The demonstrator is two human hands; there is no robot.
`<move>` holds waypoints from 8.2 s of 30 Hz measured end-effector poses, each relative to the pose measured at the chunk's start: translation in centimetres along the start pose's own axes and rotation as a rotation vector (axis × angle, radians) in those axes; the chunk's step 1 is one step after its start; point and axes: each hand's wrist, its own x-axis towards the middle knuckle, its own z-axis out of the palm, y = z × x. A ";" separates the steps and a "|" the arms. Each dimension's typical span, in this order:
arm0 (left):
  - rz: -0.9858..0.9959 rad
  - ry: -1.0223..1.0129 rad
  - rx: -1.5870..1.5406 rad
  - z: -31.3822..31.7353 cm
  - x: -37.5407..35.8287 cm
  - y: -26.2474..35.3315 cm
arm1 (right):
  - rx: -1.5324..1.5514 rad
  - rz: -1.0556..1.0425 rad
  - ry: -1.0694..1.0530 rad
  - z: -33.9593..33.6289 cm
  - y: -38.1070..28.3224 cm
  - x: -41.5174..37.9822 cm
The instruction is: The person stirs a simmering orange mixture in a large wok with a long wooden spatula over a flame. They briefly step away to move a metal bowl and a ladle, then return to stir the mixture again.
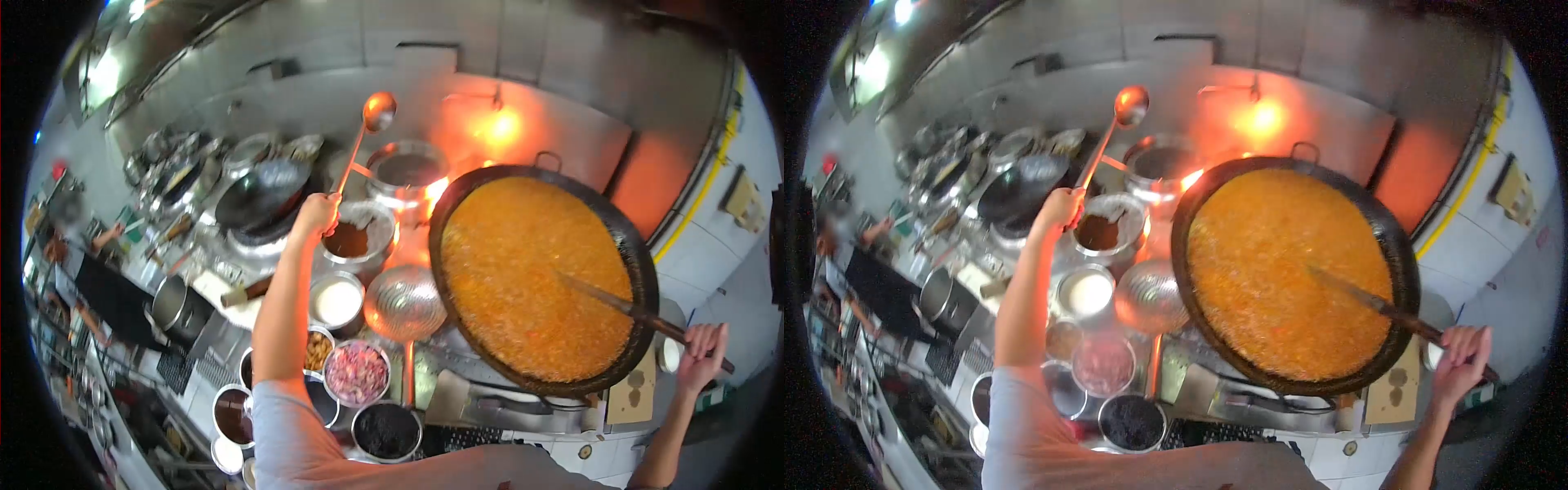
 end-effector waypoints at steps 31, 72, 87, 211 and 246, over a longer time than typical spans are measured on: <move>0.308 0.047 0.257 11.5 12.2 3.0 | -0.024 -0.064 0.036 0.1 1.3 -4.6; -0.047 -0.257 0.707 14.7 15.9 -3.0 | -0.088 -0.107 0.151 3.1 1.3 -6.3; -0.578 -0.511 -0.698 16.4 12.9 2.4 | -0.087 -0.094 0.175 1.9 2.0 -5.7; -0.616 -0.127 0.122 32.8 -62.4 -43.5 | 0.180 -0.129 -0.313 -6.3 7.3 -3.2; -0.902 0.923 1.246 -16.3 -104.3 -42.6 | -0.261 0.185 -0.132 2.3 -11.7 9.2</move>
